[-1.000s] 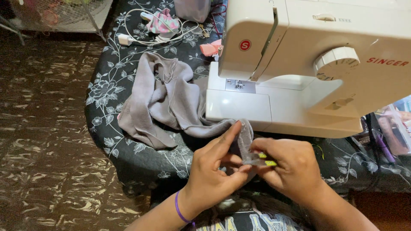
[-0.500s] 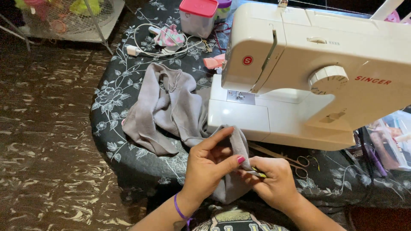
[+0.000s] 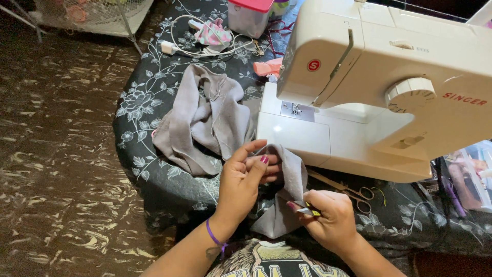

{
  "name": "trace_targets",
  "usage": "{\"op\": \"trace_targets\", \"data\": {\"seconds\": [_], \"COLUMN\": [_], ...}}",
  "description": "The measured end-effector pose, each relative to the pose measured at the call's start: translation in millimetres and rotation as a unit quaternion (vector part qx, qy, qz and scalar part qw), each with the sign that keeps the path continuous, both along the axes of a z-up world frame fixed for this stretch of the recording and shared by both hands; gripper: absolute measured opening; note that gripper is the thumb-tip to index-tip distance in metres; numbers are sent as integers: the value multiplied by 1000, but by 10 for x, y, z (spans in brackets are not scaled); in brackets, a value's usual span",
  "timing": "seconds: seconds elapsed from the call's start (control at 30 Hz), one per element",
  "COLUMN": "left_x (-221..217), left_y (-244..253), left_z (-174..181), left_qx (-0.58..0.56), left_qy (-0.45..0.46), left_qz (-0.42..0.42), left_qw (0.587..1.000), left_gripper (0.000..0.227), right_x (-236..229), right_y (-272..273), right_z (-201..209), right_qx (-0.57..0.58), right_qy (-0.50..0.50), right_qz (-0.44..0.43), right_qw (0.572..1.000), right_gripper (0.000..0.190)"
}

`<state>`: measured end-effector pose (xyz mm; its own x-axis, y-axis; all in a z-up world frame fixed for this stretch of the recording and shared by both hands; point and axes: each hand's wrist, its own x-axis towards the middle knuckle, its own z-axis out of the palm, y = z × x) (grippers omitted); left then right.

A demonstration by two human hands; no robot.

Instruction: The person is using a seam ripper to carefully remove or trim threads from a piece of grey fabric on a sewing table.

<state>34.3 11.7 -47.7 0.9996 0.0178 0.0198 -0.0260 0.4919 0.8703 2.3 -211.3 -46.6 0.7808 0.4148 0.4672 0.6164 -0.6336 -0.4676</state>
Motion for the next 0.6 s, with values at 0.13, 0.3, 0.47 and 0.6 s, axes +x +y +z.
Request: {"op": "trace_targets", "data": {"seconds": [0.13,0.3,0.47,0.6], "left_x": [-133,-208,-186,-167], "left_y": [29,3,-17,-6], "left_z": [165,407,338,236], "left_qx": [62,195,323,474], "left_qy": [20,-21,-106,-198], "left_qz": [-22,8,68,129], "left_qw": [998,981,938,848], "left_gripper": [61,75,46,17], "right_x": [-14,-25,-37,-40], "right_y": [0,-29,-60,-92], "right_z": [-21,-7,-13,-37], "right_qx": [-8,-48,-120,-140], "right_qy": [-8,-57,-99,-100], "right_qz": [27,83,116,122], "right_qw": [1000,994,981,978], "right_gripper": [27,38,34,31]}}
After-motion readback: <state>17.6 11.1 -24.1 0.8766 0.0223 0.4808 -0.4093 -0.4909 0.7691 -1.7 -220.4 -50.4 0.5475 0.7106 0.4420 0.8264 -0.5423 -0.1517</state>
